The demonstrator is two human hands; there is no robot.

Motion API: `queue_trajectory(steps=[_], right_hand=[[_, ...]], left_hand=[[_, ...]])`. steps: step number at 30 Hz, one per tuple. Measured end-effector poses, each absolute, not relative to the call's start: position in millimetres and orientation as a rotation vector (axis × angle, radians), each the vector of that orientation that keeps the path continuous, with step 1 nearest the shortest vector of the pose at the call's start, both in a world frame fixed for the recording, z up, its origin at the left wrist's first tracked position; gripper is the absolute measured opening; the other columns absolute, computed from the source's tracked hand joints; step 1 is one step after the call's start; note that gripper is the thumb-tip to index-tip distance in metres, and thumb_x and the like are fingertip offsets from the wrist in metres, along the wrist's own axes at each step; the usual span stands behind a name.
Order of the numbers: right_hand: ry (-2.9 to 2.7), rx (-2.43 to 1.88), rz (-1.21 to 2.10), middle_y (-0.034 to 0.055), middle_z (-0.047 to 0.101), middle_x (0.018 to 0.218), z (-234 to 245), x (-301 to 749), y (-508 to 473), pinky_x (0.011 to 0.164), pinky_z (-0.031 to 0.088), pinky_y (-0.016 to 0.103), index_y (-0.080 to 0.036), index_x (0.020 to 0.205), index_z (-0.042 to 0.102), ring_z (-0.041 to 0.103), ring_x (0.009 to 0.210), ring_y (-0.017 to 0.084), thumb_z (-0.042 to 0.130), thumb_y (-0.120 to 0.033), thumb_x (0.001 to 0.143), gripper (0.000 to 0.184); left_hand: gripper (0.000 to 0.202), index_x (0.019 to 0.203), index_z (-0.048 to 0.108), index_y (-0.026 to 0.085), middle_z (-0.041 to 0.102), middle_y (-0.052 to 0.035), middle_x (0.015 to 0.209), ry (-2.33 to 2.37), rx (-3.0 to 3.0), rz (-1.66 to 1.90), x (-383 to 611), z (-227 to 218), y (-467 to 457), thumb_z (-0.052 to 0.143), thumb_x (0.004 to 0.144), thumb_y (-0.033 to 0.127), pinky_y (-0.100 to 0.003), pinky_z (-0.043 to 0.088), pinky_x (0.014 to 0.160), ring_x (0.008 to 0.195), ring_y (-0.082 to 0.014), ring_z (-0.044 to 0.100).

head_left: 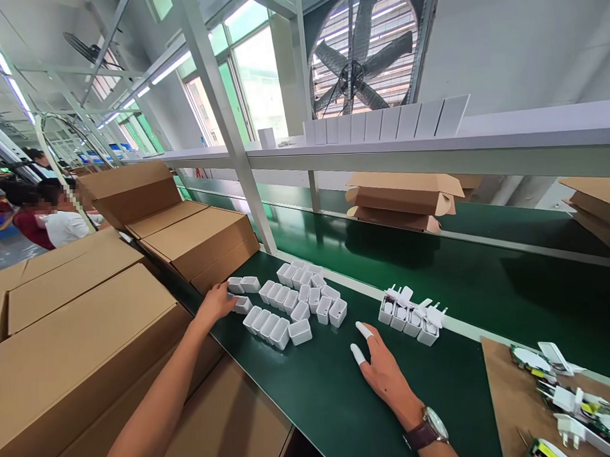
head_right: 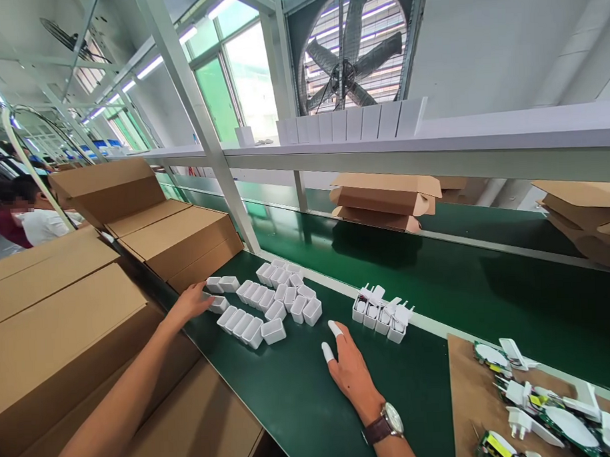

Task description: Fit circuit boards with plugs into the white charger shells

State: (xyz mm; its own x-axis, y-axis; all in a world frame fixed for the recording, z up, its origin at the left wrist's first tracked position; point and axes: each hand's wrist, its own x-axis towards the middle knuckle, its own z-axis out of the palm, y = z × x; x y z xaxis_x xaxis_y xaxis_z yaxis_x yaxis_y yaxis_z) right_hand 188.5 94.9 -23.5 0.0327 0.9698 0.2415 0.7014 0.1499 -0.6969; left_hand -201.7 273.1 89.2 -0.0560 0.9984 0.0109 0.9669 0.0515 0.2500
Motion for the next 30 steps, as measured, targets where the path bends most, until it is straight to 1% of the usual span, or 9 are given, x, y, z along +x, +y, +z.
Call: queue_trajectory(steps=[2, 5, 7, 9, 12, 14, 18, 23, 30], right_hand=[[-1.728, -1.615, 0.491, 0.0142, 0.053, 0.151, -23.4, 188.2, 94.4, 0.119, 0.045, 0.045, -0.018, 0.146, 0.048, 0.056, 0.137, 0.028, 0.042, -0.035, 0.1, 0.049], [-1.736, -1.616, 0.493, 0.0146, 0.053, 0.151, -23.6, 188.0, 93.5, 0.118, 0.046, 0.046, -0.018, 0.146, 0.049, 0.057, 0.136, 0.029, 0.042, -0.035, 0.1, 0.049], [-1.741, -1.618, 0.487, 0.015, 0.053, 0.151, -23.9, 188.0, 93.0, 0.118, 0.046, 0.047, -0.017, 0.146, 0.048, 0.057, 0.136, 0.029, 0.041, -0.034, 0.1, 0.049], [-1.743, -1.625, 0.492, 0.0149, 0.053, 0.151, -23.8, 188.2, 92.7, 0.119, 0.045, 0.047, -0.017, 0.147, 0.047, 0.056, 0.137, 0.03, 0.041, -0.034, 0.101, 0.05], [-1.749, -1.641, 0.506, 0.0153, 0.052, 0.152, -22.9, 188.4, 92.5, 0.119, 0.044, 0.047, -0.017, 0.148, 0.046, 0.055, 0.138, 0.029, 0.04, -0.034, 0.101, 0.05], [-1.758, -1.641, 0.494, 0.0152, 0.051, 0.152, -22.1, 188.4, 92.3, 0.12, 0.044, 0.046, -0.017, 0.148, 0.045, 0.055, 0.138, 0.029, 0.039, -0.034, 0.101, 0.049], [-1.781, -1.622, 0.45, 0.0157, 0.052, 0.151, -22.7, 188.3, 91.5, 0.118, 0.046, 0.045, -0.017, 0.147, 0.045, 0.056, 0.137, 0.028, 0.039, -0.033, 0.102, 0.047], [-1.785, -1.597, 0.402, 0.0164, 0.054, 0.148, -28.2, 188.0, 92.2, 0.115, 0.05, 0.045, -0.017, 0.146, 0.045, 0.059, 0.134, 0.028, 0.04, -0.031, 0.103, 0.046], [-1.825, -1.562, 0.327, 0.018, 0.054, 0.147, -31.1, 186.6, 94.1, 0.115, 0.05, 0.045, -0.017, 0.145, 0.043, 0.059, 0.135, 0.028, 0.04, -0.028, 0.104, 0.043]], left_hand=[[0.073, 0.144, 0.054, 0.018, 0.053, -0.0174, 0.152, 2.095, 2.097, 0.317, -201.9, 82.2, 256.8, 0.068, 0.081, 0.052, -0.048, 0.044, 0.115, 0.142, -0.0417, 0.048], [0.08, 0.151, 0.045, 0.03, 0.044, -0.009, 0.16, 1.815, 2.193, 0.339, -196.7, 60.8, 223.7, 0.071, 0.079, 0.054, -0.041, 0.053, 0.107, 0.144, -0.0331, 0.047], [0.086, 0.15, 0.045, 0.035, 0.038, -0.0082, 0.164, 1.636, 2.259, 0.345, -189.3, 41.6, 201.9, 0.08, 0.073, 0.05, -0.043, 0.054, 0.107, 0.15, -0.0349, 0.039], [0.072, 0.144, 0.051, 0.039, 0.039, -0.0067, 0.163, 1.604, 2.319, 0.395, -180.0, 23.2, 185.9, 0.078, 0.078, 0.046, -0.05, 0.052, 0.11, 0.152, -0.036, 0.034], [0.044, 0.13, 0.061, 0.037, 0.045, -0.0071, 0.157, 1.686, 2.352, 0.533, -168.4, 3.7, 178.2, 0.068, 0.087, 0.043, -0.057, 0.048, 0.113, 0.151, -0.0374, 0.036], [0.036, 0.123, 0.065, 0.034, 0.049, -0.0079, 0.153, 1.706, 2.369, 0.605, -165.4, -3.6, 182.0, 0.066, 0.088, 0.042, -0.059, 0.045, 0.116, 0.148, -0.0382, 0.039], [0.031, 0.119, 0.066, 0.032, 0.055, -0.0089, 0.146, 1.701, 2.397, 0.719, -167.2, -12.3, 197.0, 0.064, 0.089, 0.039, -0.06, 0.043, 0.116, 0.143, -0.0381, 0.044], [0.031, 0.119, 0.066, 0.026, 0.055, -0.0131, 0.144, 1.701, 2.406, 0.761, -167.6, -17.2, 215.0, 0.062, 0.09, 0.036, -0.062, 0.044, 0.113, 0.14, -0.0393, 0.047], [0.03, 0.117, 0.068, 0.027, 0.057, -0.0116, 0.144, 1.636, 2.426, 0.696, -160.1, -9.9, 236.4, 0.066, 0.089, 0.038, -0.058, 0.043, 0.115, 0.141, -0.0367, 0.049]])
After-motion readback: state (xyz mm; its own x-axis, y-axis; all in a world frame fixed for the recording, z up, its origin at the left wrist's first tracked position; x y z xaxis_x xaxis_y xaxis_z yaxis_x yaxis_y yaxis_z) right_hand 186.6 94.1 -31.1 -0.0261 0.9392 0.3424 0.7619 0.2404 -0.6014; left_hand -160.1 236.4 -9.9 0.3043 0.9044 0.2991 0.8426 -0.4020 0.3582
